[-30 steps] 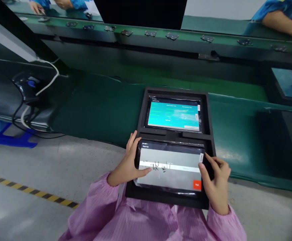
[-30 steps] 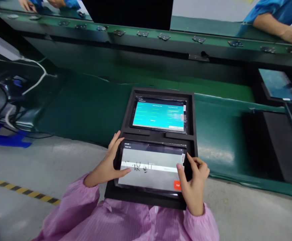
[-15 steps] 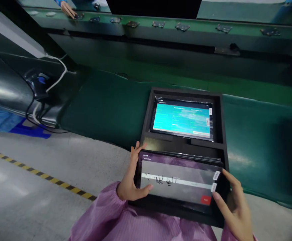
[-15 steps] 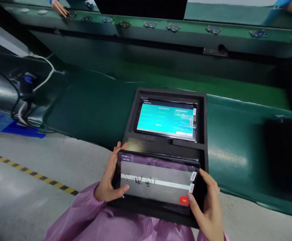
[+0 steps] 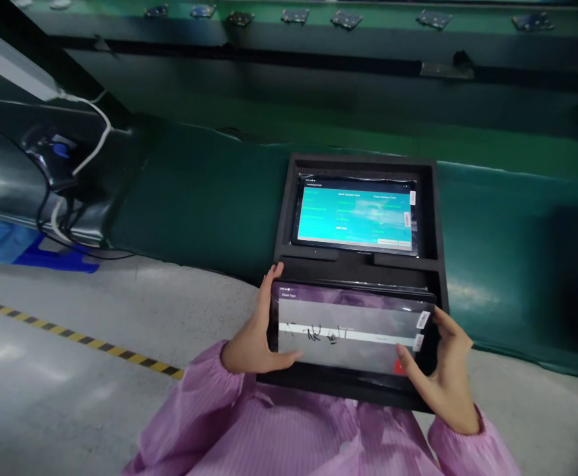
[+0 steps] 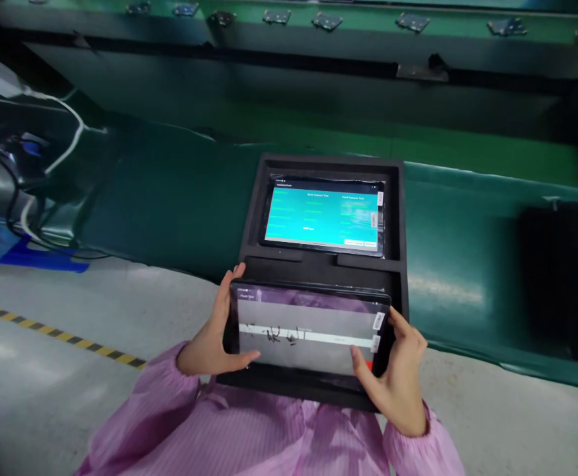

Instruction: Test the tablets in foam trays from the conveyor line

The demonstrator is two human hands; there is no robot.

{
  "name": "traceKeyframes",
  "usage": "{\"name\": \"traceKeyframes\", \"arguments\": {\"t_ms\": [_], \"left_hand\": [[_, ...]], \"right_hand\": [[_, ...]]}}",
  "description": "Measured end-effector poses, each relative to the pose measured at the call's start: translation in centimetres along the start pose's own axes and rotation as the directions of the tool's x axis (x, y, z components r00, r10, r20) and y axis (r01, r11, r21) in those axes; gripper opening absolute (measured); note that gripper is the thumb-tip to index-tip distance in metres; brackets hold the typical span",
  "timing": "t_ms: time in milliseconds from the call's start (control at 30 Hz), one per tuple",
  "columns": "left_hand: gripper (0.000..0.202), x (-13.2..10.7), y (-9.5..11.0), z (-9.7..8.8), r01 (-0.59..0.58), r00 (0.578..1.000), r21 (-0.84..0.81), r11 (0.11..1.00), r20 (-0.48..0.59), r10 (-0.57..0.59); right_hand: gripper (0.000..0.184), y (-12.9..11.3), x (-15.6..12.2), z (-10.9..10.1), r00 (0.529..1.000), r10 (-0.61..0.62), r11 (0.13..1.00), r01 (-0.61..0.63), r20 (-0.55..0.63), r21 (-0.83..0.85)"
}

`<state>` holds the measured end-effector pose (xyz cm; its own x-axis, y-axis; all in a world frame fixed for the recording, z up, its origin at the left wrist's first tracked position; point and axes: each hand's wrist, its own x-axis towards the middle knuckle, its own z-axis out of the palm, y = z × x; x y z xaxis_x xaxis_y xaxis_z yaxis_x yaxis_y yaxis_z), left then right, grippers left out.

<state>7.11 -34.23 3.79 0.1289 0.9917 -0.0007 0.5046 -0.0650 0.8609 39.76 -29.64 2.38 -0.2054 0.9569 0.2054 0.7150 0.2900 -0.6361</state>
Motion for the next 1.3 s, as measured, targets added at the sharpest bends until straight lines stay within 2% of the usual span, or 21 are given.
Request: {"name": "traceKeyframes", "arguments": {"t_ms": [100,200,333,533,633,700,767,833,900,967,1067,1133,1200,1300], "left_hand": [[0.148,0.3,0.2,-1.1,-0.008,0.991,0.086,0.996,0.133,-0.003],[0.151,0.7,0.4,-1.8,-0.028,0.981,0.140,0.990,0.193,0.000],[0.139,0.9,0.2,-2.2,-0.063,0.974,0.157,0.986,0.225,0.026],[0.160,0.8,-0.2,-2.5,-0.049,0.970,0.154,0.987,0.241,0.010],[0.147,1.3,-0.3,-2.2,-0.083,0.980,0.277,0.957,0.196,0.028],[0.131,1.8,-0.5,-2.0,-0.107,0.987,0.354,0.929,0.149,0.057],[0.118,2.5,-0.8,-1.9,-0.121,0.992,0.411,0.904,0.073,0.100],[0.110,3.2,-1.1,-2.0,-0.128,0.989,0.445,0.886,-0.013,0.150],[0.106,3.7,-1.2,-2.2,-0.139,0.981,0.437,0.888,-0.060,0.183],[0.106,3.5,-1.2,-2.1,-0.148,0.980,0.388,0.910,-0.065,0.188],[0.103,2.2,-0.9,-1.8,-0.126,0.988,0.290,0.949,-0.049,0.146],[0.097,0.9,-0.7,-1.4,-0.097,0.992,0.240,0.966,-0.054,0.113],[0.089,-0.4,-0.7,-1.1,-0.088,0.991,0.218,0.972,-0.084,0.108],[0.069,-1.8,-0.9,-0.8,-0.165,0.961,0.314,0.935,-0.161,0.223]], "right_hand": [[0.075,0.0,0.1,-0.2,1.000,-0.009,1.000,0.008,0.003,0.024],[0.072,-0.5,0.5,-0.3,0.999,-0.039,0.999,0.039,0.000,-0.025],[0.070,-0.9,1.0,-0.2,0.998,-0.061,0.996,0.060,-0.017,-0.072],[0.075,-0.7,0.8,0.5,0.999,-0.020,0.998,0.018,-0.040,-0.067],[0.086,-1.0,1.1,0.8,0.992,-0.023,0.998,0.017,-0.123,-0.053],[0.095,-1.5,2.0,0.4,0.964,-0.091,0.990,0.060,-0.252,-0.128],[0.093,-2.2,3.5,-0.5,0.930,-0.167,0.971,0.099,-0.326,-0.216],[0.078,-2.9,5.9,-1.2,0.940,-0.236,0.948,0.167,-0.248,-0.271],[0.060,-3.7,9.1,-1.0,0.941,-0.333,0.904,0.300,-0.061,-0.306],[0.049,-4.3,12.8,0.4,0.888,-0.444,0.826,0.458,0.122,-0.329],[0.046,-5.1,18.1,4.1,0.793,-0.529,0.731,0.607,0.302,-0.312],[0.048,-5.6,20.6,6.5,0.756,-0.550,0.703,0.649,0.356,-0.292],[0.050,-6.1,21.9,8.0,0.730,-0.569,0.683,0.676,0.379,-0.276],[0.051,-6.4,22.4,8.3,0.704,-0.600,0.663,0.703,0.381,-0.256]]}}
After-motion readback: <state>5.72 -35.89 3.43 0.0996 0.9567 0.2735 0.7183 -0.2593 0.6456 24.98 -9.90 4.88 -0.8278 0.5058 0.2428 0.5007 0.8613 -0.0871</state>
